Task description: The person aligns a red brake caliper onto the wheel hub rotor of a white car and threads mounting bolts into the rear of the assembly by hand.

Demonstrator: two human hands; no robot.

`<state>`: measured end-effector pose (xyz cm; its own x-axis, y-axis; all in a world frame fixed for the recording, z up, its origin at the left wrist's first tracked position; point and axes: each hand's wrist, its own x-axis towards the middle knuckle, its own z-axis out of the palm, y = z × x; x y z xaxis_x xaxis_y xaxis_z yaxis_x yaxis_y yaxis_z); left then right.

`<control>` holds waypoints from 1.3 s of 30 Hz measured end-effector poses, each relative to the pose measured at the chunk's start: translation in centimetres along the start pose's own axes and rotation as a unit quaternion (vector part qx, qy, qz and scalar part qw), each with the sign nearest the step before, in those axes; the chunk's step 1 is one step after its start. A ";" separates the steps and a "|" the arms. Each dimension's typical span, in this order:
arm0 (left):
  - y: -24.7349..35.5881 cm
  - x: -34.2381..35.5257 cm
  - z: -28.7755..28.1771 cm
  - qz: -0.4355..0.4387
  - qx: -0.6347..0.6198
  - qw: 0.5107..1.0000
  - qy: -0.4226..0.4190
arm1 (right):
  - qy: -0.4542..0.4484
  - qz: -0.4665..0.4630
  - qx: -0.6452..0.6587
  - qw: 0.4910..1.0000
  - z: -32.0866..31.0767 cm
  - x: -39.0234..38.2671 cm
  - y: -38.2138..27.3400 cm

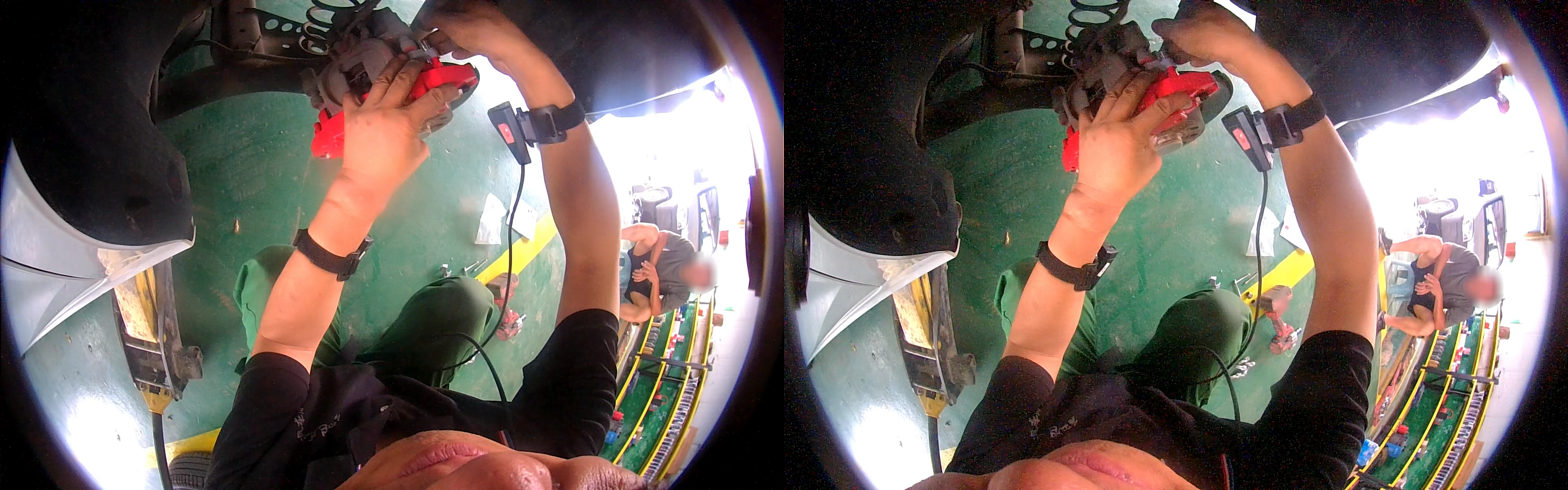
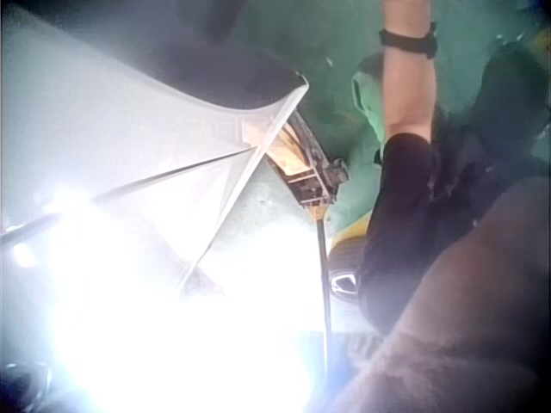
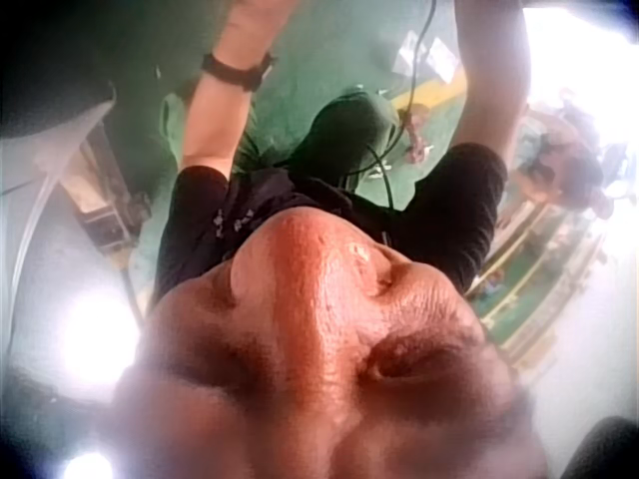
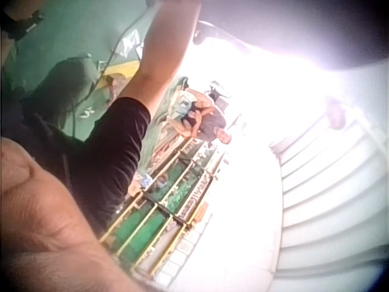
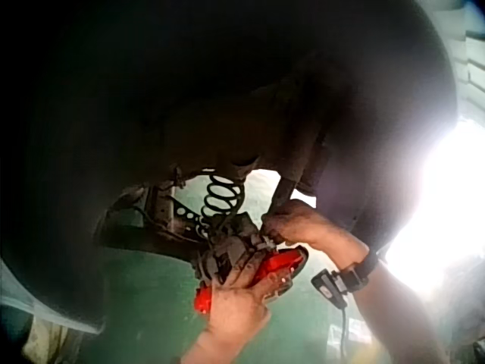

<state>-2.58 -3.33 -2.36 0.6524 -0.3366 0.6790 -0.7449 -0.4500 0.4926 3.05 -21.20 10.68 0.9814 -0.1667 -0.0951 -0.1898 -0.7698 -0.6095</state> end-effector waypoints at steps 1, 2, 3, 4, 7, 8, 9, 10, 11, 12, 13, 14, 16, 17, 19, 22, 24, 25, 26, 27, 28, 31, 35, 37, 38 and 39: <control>0.1 0.0 0.1 0.002 -0.002 1.000 0.000 | -0.005 -0.028 0.047 0.998 -0.2 0.4 1.7; 0.2 0.0 0.2 0.004 -0.008 1.000 -0.006 | -0.010 -0.056 0.094 0.994 -0.5 0.8 3.4; -0.1 -0.1 0.3 0.003 -0.008 1.000 -0.011 | -0.002 -0.039 0.109 0.993 -0.4 0.7 2.8; -0.4 -0.2 0.3 0.002 -0.008 1.000 -0.015 | 0.007 -0.022 0.123 0.992 -0.4 0.1 1.3; -0.7 -0.2 0.1 0.007 -0.017 1.000 -0.002 | 0.012 0.032 0.091 0.995 0.2 -1.1 -1.7; -0.7 -0.2 0.1 0.008 -0.016 1.000 -0.001 | 0.010 0.051 0.068 0.996 0.4 -1.3 -2.1; -0.5 -0.1 0.0 0.010 -0.020 1.000 -0.001 | -0.005 -0.020 0.114 0.993 0.0 -1.3 -0.7; -0.2 0.0 0.0 0.012 -0.025 1.000 0.000 | -0.021 -0.091 0.159 0.983 -0.4 -1.1 1.9; 0.0 0.0 0.0 0.010 -0.027 1.000 0.000 | -0.040 -0.163 0.204 0.965 -0.5 -0.9 3.3; 0.1 0.0 -0.1 0.007 -0.027 1.000 0.001 | -0.005 -0.054 0.097 0.994 -0.8 -1.5 0.9; 0.3 0.0 -0.1 0.004 -0.028 1.000 0.001 | -0.006 -0.118 0.092 0.989 -1.0 -1.0 1.9; 0.2 0.0 0.0 0.005 -0.025 1.000 -0.001 | -0.006 -0.181 0.087 0.980 -1.5 -0.2 3.8; -0.2 0.0 0.0 0.007 -0.014 1.000 -0.007 | -0.001 -0.099 0.060 0.993 -0.7 -0.5 1.5; -0.5 0.0 -0.1 0.008 -0.011 1.000 -0.003 | 0.003 0.046 0.037 0.998 0.3 -1.3 -1.9; -0.5 -0.1 -0.1 0.013 -0.015 1.000 0.003 | 0.023 -0.053 0.061 0.996 0.6 -1.2 -0.4; -0.3 -0.1 0.1 0.012 -0.015 1.000 0.001 | 0.093 -0.030 0.198 0.975 0.2 -1.4 1.0; -0.3 -0.2 0.1 0.011 -0.018 1.000 0.004 | 0.033 -0.058 0.146 0.987 0.4 -0.8 1.6; -0.2 -0.2 0.1 0.012 -0.022 1.000 0.006 | 0.005 -0.071 0.119 0.990 0.3 -0.5 1.9; 0.0 -0.1 0.0 0.009 -0.028 1.000 0.002 | -0.016 -0.131 0.069 0.989 0.3 -0.2 2.7; 0.1 0.0 -0.3 0.003 -0.030 1.000 -0.001 | 0.018 -0.121 0.123 0.985 0.6 -0.1 2.5; 0.1 0.0 -0.4 -0.003 -0.032 0.999 -0.004 | 0.052 -0.109 0.176 0.977 0.8 -0.2 2.4; 0.0 -0.1 -0.3 0.001 -0.018 1.000 0.004 | 0.123 -0.042 0.087 0.988 0.7 -1.6 -0.7; 0.4 0.1 -0.3 0.003 -0.028 1.000 -0.001 | 0.075 -0.156 -0.002 0.985 0.4 -0.3 2.7; 0.0 0.0 -0.4 -0.001 -0.010 1.000 -0.006 | 0.104 -0.061 0.160 0.980 1.5 -1.1 1.0; -0.3 -0.2 -0.4 -0.002 -0.005 1.000 -0.002 | 0.095 -0.029 0.071 0.992 1.0 -1.6 -0.5; -0.1 -0.2 -0.3 0.001 -0.007 1.000 0.002 | 0.084 -0.067 0.023 0.994 0.9 -1.5 -0.1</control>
<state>-2.65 -2.92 -2.40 0.6499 -0.3347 0.6824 -0.7486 -0.4368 0.4987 1.60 -20.35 10.20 0.9783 -0.1692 0.1199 -0.0531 -0.7634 -0.6437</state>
